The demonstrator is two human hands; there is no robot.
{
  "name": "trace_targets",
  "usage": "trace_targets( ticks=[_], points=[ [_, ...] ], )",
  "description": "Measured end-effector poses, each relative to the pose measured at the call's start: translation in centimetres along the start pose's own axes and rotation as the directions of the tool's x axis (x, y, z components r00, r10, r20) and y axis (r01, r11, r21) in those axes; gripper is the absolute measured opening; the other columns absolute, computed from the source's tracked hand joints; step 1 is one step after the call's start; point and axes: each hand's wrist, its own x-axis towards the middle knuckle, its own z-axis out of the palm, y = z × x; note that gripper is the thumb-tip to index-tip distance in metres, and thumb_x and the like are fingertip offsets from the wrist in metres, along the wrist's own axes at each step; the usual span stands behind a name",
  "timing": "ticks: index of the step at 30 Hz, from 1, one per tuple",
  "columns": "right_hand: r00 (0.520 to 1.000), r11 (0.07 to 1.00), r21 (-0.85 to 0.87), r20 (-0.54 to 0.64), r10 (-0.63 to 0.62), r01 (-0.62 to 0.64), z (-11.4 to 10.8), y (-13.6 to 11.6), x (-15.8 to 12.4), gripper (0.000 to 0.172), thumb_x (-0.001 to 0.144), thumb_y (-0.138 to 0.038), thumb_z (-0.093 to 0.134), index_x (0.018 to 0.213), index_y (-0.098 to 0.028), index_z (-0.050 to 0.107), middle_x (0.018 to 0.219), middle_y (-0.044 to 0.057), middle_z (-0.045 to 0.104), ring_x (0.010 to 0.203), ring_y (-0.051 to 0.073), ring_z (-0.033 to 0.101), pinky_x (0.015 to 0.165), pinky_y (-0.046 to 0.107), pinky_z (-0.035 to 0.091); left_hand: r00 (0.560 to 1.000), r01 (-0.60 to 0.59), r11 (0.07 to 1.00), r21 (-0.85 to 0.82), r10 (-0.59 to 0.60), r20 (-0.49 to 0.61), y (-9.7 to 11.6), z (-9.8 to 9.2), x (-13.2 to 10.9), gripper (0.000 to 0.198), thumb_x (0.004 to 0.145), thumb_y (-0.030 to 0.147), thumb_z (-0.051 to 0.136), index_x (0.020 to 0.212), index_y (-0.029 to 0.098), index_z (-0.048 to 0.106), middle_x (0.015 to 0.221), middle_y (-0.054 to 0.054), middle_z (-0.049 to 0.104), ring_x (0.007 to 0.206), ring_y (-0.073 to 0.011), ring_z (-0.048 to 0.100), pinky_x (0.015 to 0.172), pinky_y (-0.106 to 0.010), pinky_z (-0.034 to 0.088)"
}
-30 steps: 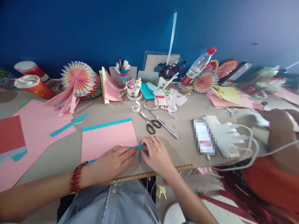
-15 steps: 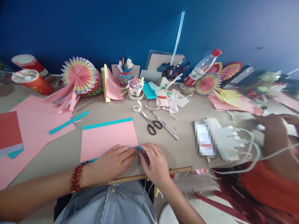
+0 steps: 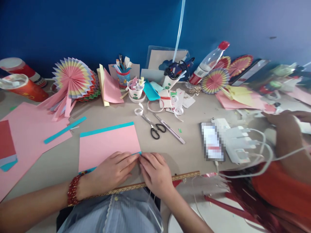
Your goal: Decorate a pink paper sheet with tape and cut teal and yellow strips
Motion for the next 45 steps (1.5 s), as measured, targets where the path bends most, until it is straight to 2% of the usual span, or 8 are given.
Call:
trace_targets(
  ticks=[7, 11, 16, 23, 35, 41, 45],
  points=[
    [0.998, 0.988, 0.15, -0.06, 0.036, -0.027, -0.23, 0.29, -0.1, 0.038, 0.093, -0.01, 0.053, 0.124, -0.029, 0.067, 0.111, 0.007, 0.071, 0.1, 0.023, 0.066, 0.087, 0.043, 0.057, 1.0, -0.011, 0.999, 0.034, 0.011, 0.007, -0.08, -0.26, 0.01, 0.045, 0.101, 0.028, 0.049, 0.142, 0.009, 0.049, 0.147, -0.014, 0.051, 0.121, -0.0256, 0.052, 0.098, -0.04, 0.042],
    [0.988, 0.985, 0.149, -0.112, 0.106, -0.089, -0.49, 0.43, -0.14, 0.036, 0.092, -0.009, 0.053, 0.119, -0.027, 0.069, 0.107, 0.007, 0.07, 0.095, 0.022, 0.064, 0.083, 0.042, 0.056, 1.0, 0.0, 1.0, 0.031, -0.001, 0.025, -0.09, -0.59, 0.08, 0.046, 0.103, 0.03, 0.046, 0.143, 0.008, 0.047, 0.148, -0.014, 0.05, 0.121, -0.0254, 0.051, 0.098, -0.04, 0.041],
    [0.994, 0.989, 0.13, -0.074, 0.075, -0.065, -0.48, 0.43, -0.02, 0.04, 0.091, -0.008, 0.054, 0.122, -0.028, 0.069, 0.107, 0.007, 0.069, 0.096, 0.022, 0.061, 0.082, 0.04, 0.055, 0.999, 0.002, 0.999, 0.033, -0.003, 0.049, -0.11, -0.61, 0.05, 0.049, 0.102, 0.032, 0.047, 0.144, 0.007, 0.046, 0.151, -0.013, 0.048, 0.121, -0.0269, 0.051, 0.098, -0.042, 0.04],
    [0.991, 0.991, 0.106, -0.099, 0.088, -0.077, -0.18, 0.61, 0.0, 0.039, 0.091, -0.008, 0.056, 0.125, -0.024, 0.067, 0.112, 0.008, 0.068, 0.1, 0.023, 0.058, 0.085, 0.042, 0.054, 0.999, 0.026, 1.0, 0.016, -0.026, 0.03, -0.08, -0.66, 0.15, 0.045, 0.104, 0.032, 0.044, 0.144, 0.012, 0.048, 0.152, -0.013, 0.046, 0.122, -0.0259, 0.052, 0.1, -0.041, 0.041],
    [0.994, 0.991, 0.105, -0.063, 0.087, -0.08, -0.2, 0.58, 0.03, 0.042, 0.092, -0.01, 0.057, 0.129, -0.028, 0.065, 0.116, 0.007, 0.066, 0.104, 0.023, 0.057, 0.089, 0.042, 0.053, 0.997, 0.05, 0.999, -0.001, -0.049, 0.064, -0.08, -0.39, 0.12, 0.052, 0.102, 0.033, 0.047, 0.146, 0.005, 0.044, 0.155, -0.017, 0.041, 0.127, -0.0286, 0.049, 0.102, -0.043, 0.041],
    [0.995, 0.991, 0.098, -0.048, 0.091, -0.086, -0.16, 0.56, 0.08, 0.038, 0.092, -0.011, 0.057, 0.126, -0.025, 0.066, 0.116, 0.008, 0.066, 0.104, 0.024, 0.057, 0.089, 0.042, 0.052, 0.996, 0.071, 0.997, -0.029, -0.069, 0.064, -0.02, -0.49, 0.2, 0.055, 0.101, 0.036, 0.05, 0.151, 0.016, 0.039, 0.156, -0.014, 0.04, 0.127, -0.0278, 0.05, 0.101, -0.042, 0.041],
    [0.996, 0.993, 0.089, -0.034, 0.086, -0.083, -0.17, 0.52, 0.01, 0.036, 0.092, -0.011, 0.057, 0.126, -0.022, 0.066, 0.115, 0.009, 0.066, 0.103, 0.024, 0.057, 0.089, 0.043, 0.052, 0.995, 0.075, 0.997, -0.017, -0.074, 0.063, 0.07, -0.33, 0.18, 0.056, 0.102, 0.039, 0.048, 0.149, 0.011, 0.041, 0.155, -0.016, 0.04, 0.128, -0.0286, 0.049, 0.102, -0.042, 0.041]
  ],
)
